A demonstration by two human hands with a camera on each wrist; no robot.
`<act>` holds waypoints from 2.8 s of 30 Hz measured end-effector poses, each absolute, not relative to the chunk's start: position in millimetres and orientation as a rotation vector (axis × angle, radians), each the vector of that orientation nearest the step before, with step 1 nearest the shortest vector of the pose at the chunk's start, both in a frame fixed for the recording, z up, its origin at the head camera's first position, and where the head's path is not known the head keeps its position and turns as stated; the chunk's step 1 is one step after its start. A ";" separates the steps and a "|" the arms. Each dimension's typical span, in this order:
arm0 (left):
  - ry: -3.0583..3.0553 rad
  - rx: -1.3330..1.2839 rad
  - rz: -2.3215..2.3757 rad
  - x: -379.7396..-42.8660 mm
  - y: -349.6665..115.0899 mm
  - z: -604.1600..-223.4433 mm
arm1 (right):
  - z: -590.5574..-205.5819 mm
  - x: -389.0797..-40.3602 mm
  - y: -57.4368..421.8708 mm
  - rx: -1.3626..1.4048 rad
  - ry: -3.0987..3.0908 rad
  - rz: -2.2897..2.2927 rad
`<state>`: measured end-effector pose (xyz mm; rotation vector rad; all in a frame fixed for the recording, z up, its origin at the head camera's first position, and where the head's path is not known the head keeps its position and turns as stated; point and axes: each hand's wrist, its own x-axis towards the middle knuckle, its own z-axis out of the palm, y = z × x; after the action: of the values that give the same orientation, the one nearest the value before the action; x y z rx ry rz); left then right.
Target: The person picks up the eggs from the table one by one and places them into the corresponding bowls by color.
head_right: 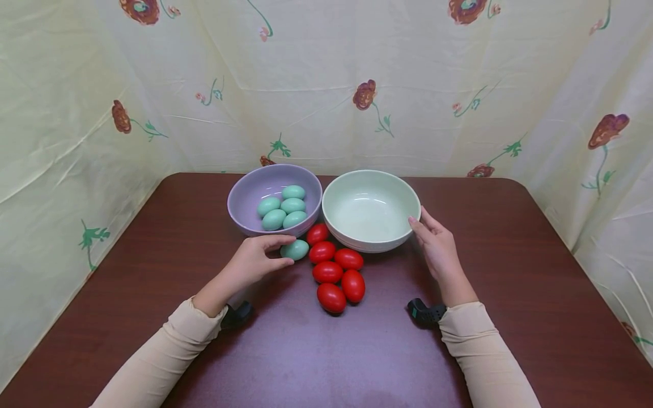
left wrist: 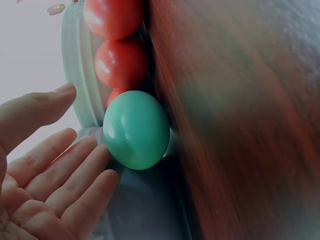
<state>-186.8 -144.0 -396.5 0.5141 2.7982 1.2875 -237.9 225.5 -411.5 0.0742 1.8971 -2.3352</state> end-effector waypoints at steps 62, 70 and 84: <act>2.868 0.141 1.280 -189.3 -125.3 -408.6 | -411.9 -239.1 224.7 0.081 1.845 -2.371; 2.827 0.098 1.264 -188.2 -126.7 -405.0 | -411.6 -238.0 225.8 0.086 1.872 -2.343; 2.817 0.132 1.288 -181.0 -128.5 -384.7 | -411.9 -237.2 225.8 0.083 1.884 -2.335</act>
<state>-181.0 -128.5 -384.7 0.1318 2.8166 1.2885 -237.2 225.8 -411.9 0.0832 1.8844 -2.3351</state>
